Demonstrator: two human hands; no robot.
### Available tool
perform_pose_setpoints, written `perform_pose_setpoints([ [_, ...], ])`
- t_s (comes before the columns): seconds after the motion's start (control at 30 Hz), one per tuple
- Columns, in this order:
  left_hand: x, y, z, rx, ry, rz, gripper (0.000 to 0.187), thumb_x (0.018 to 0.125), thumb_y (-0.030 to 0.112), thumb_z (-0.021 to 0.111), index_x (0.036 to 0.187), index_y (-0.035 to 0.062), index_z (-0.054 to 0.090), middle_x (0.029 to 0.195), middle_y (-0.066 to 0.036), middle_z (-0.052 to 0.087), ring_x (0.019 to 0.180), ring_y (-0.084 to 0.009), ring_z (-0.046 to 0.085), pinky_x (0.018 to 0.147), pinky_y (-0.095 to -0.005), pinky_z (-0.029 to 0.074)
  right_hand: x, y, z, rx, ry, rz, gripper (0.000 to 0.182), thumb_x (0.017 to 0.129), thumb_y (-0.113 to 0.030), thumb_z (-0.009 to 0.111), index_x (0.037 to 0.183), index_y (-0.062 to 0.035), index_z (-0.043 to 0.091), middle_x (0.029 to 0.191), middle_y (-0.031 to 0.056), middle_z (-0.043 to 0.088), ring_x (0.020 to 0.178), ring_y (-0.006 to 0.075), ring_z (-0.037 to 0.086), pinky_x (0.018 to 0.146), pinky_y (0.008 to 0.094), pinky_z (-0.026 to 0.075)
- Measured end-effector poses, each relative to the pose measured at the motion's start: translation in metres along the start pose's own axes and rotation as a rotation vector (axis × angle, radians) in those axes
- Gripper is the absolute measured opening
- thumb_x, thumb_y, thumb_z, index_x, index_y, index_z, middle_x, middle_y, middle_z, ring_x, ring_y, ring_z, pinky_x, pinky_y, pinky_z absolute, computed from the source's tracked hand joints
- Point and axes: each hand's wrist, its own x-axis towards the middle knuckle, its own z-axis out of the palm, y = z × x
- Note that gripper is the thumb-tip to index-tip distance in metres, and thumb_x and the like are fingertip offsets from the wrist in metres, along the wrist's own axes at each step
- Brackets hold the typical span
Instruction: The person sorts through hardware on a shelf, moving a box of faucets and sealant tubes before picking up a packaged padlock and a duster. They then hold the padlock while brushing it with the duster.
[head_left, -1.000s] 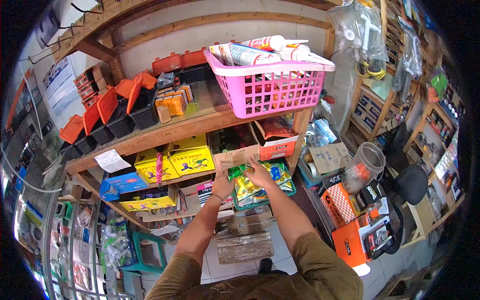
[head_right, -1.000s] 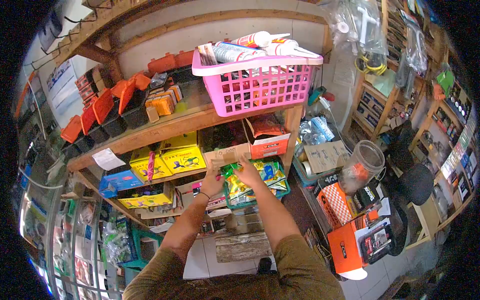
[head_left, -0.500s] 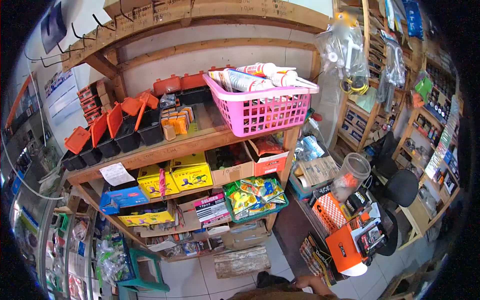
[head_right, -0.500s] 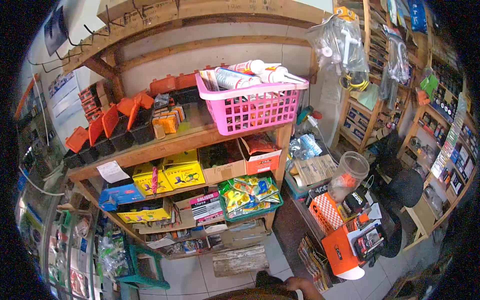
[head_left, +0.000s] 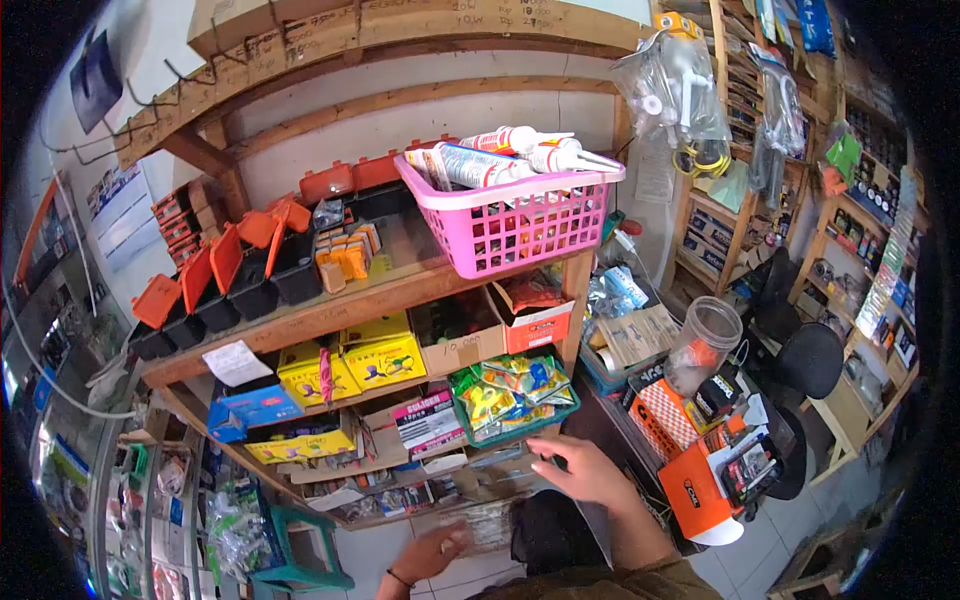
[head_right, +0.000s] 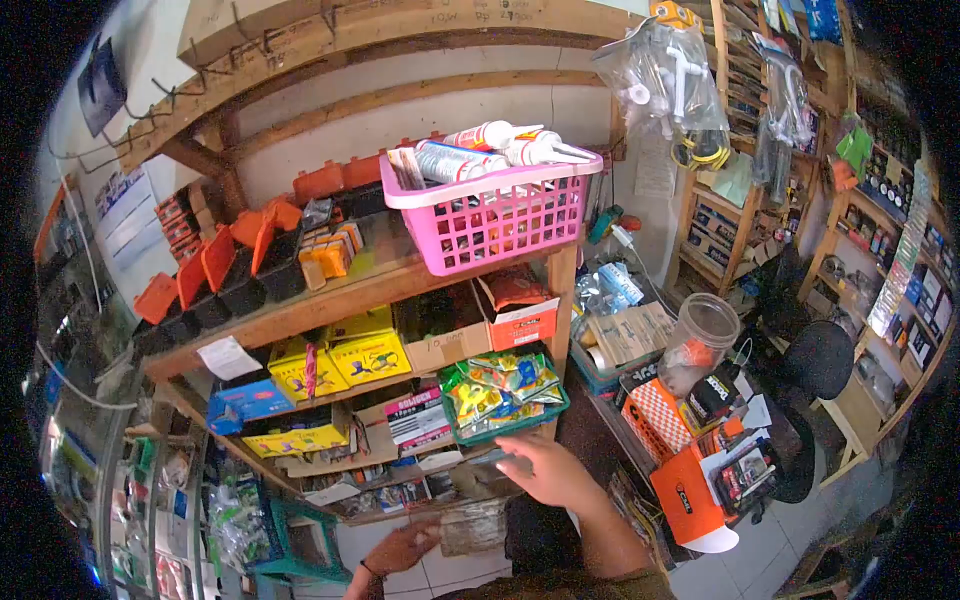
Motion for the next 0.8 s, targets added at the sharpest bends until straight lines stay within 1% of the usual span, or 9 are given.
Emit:
perform_pose_setpoints([
  [0.1,0.020,-0.018,-0.007,-0.532,-0.325,-0.158,0.056,0.090,0.036,0.051,0.132,0.0024,0.036,0.120,-0.013,0.054,0.102,-0.0234,0.057,0.082,-0.0360,0.045,-0.018,0.014,-0.007,0.215,-0.066,0.132,0.033,0.084,-0.015,0.060,0.113,-0.0003,0.056,0.096,0.0099,0.065,0.086,0.0160,0.063,0.078,0.0287,0.048],
  [0.13,0.025,-0.013,-0.018,-0.520,-0.318,-0.161,0.056,0.090,0.036,0.051,0.132,0.0024,0.036,0.120,-0.013,0.054,0.102,-0.0234,0.057,0.082,-0.0360,0.045,-0.020,0.021,-0.012,0.223,-0.059,0.123,0.033,0.084,-0.015,0.060,0.113,-0.0003,0.056,0.096,0.0099,0.065,0.086,0.0160,0.063,0.078,0.0287,0.048],
  [0.2,0.028,-0.001,-0.035,-0.651,-0.169,0.270,0.066,0.089,0.051,0.044,0.134,0.0041,0.036,0.123,-0.016,0.050,0.098,-0.0286,0.059,0.070,-0.0371,0.050,-0.018,0.033,-0.022,0.458,-0.181,0.306,0.030,0.084,-0.010,0.059,0.112,-0.0001,0.057,0.095,0.0099,0.066,0.087,0.0147,0.062,0.078,0.0280,0.048],
  [0.37,0.075,0.066,-0.128,-0.612,-0.133,0.158,0.057,0.089,0.032,0.051,0.132,-0.0016,0.035,0.122,-0.015,0.052,0.109,-0.0257,0.052,0.089,-0.0342,0.040,0.043,0.048,-0.060,0.385,0.052,0.168,0.029,0.081,-0.011,0.064,0.108,-0.0034,0.060,0.094,0.0086,0.067,0.087,0.0165,0.064,0.077,0.0290,0.049],
  [0.5,0.100,0.162,-0.212,-0.415,-0.053,0.580,0.056,0.084,0.026,0.059,0.125,-0.0079,0.041,0.111,-0.024,0.057,0.106,-0.0344,0.054,0.089,-0.0394,0.040,0.120,0.033,-0.133,0.330,0.005,-0.134,0.028,0.077,-0.008,0.066,0.104,-0.0024,0.062,0.096,0.0104,0.065,0.088,0.0232,0.063,0.078,0.0323,0.048],
  [0.6,0.111,0.243,-0.256,-0.433,-0.134,1.029,0.040,0.085,0.027,0.057,0.099,-0.0112,0.058,0.087,-0.025,0.063,0.081,-0.0400,0.063,0.070,-0.0464,0.049,0.186,0.007,-0.194,0.457,-0.216,-0.630,0.030,0.074,-0.011,0.070,0.101,0.0005,0.064,0.098,0.0115,0.065,0.089,0.0238,0.064,0.073,0.0315,0.049],
  [0.63,0.113,0.278,-0.272,-0.465,-0.132,1.087,0.040,0.086,0.031,0.058,0.090,-0.0085,0.063,0.080,-0.017,0.065,0.073,-0.0295,0.064,0.061,-0.0381,0.049,0.206,-0.008,-0.212,0.486,-0.213,-0.619,0.030,0.074,-0.011,0.070,0.101,0.0005,0.064,0.098,0.0115,0.065,0.089,0.0238,0.064,0.073,0.0315,0.049],
  [0.7,0.122,0.296,-0.301,-0.496,-0.345,1.153,0.037,0.086,0.027,0.055,0.091,-0.0099,0.061,0.082,-0.024,0.064,0.080,-0.0378,0.064,0.063,-0.0438,0.050,0.234,-0.042,-0.246,0.414,-0.403,-0.789,0.029,0.075,-0.016,0.070,0.100,-0.0027,0.065,0.094,0.0067,0.065,0.080,0.0185,0.064,0.067,0.0287,0.049],
  [0.8,0.121,0.336,-0.316,-0.170,0.209,1.055,0.038,0.087,0.029,0.053,0.079,-0.0063,0.064,0.070,-0.017,0.064,0.074,-0.0328,0.065,0.061,-0.0393,0.051,0.265,-0.071,-0.255,0.400,-0.186,-0.818,0.019,0.085,-0.024,0.062,0.089,-0.0065,0.067,0.071,-0.0015,0.063,0.059,0.0170,0.060,0.051,0.0299,0.042],
])
